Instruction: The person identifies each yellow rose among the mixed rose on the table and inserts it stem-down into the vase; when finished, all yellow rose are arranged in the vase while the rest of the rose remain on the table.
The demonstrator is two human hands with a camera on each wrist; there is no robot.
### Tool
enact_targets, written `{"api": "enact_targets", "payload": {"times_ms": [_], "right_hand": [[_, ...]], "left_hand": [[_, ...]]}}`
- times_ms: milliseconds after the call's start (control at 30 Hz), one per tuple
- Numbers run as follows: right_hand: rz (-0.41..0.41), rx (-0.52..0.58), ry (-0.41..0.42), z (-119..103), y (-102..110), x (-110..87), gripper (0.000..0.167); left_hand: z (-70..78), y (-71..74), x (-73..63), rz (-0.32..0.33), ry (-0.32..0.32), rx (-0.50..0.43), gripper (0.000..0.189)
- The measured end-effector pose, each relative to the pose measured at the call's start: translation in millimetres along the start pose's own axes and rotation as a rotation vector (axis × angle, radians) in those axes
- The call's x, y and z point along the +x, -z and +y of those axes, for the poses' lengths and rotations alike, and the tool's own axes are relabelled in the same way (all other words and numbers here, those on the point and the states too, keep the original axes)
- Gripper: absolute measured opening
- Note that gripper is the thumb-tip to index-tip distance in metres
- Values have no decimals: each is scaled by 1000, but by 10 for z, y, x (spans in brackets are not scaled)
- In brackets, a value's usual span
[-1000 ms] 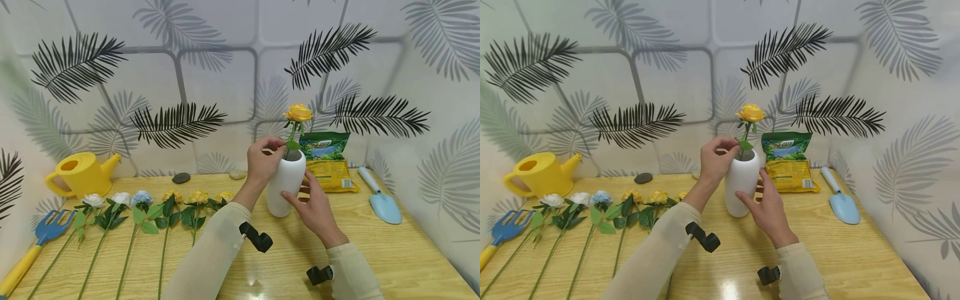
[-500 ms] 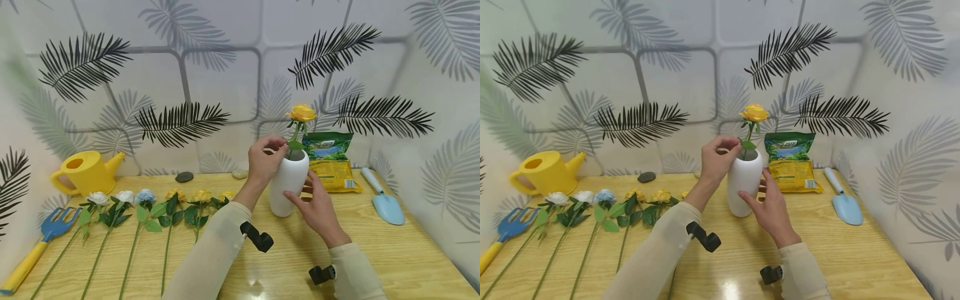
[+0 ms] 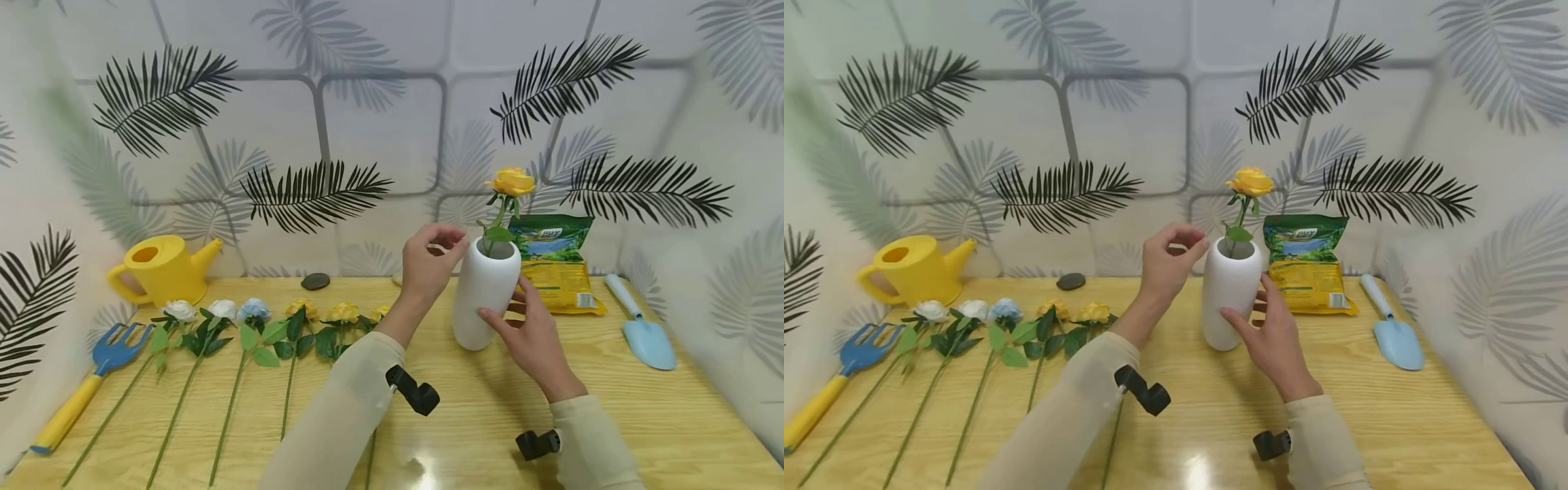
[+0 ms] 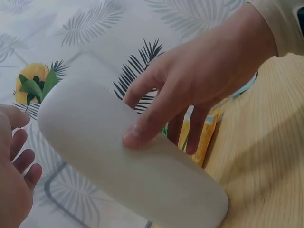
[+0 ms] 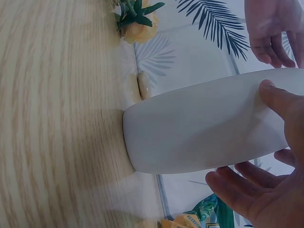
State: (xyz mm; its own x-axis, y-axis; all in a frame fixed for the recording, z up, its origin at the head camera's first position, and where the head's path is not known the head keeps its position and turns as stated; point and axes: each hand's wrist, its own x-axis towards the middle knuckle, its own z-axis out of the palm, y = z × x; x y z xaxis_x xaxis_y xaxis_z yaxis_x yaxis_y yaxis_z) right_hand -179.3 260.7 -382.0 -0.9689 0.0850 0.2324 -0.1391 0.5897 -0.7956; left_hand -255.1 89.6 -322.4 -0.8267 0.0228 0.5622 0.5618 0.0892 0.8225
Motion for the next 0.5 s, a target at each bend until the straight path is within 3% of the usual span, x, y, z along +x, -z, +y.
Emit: {"api": "enact_targets", "payload": {"times_ms": [200, 500], "right_hand": [[0, -11, 1, -9, 4, -1, 88], [2, 2, 15, 5, -5, 5, 87]], "left_hand": [[-58, 231, -120, -36, 43, 15, 13], [-175, 604, -402, -67, 120, 37, 11]]}}
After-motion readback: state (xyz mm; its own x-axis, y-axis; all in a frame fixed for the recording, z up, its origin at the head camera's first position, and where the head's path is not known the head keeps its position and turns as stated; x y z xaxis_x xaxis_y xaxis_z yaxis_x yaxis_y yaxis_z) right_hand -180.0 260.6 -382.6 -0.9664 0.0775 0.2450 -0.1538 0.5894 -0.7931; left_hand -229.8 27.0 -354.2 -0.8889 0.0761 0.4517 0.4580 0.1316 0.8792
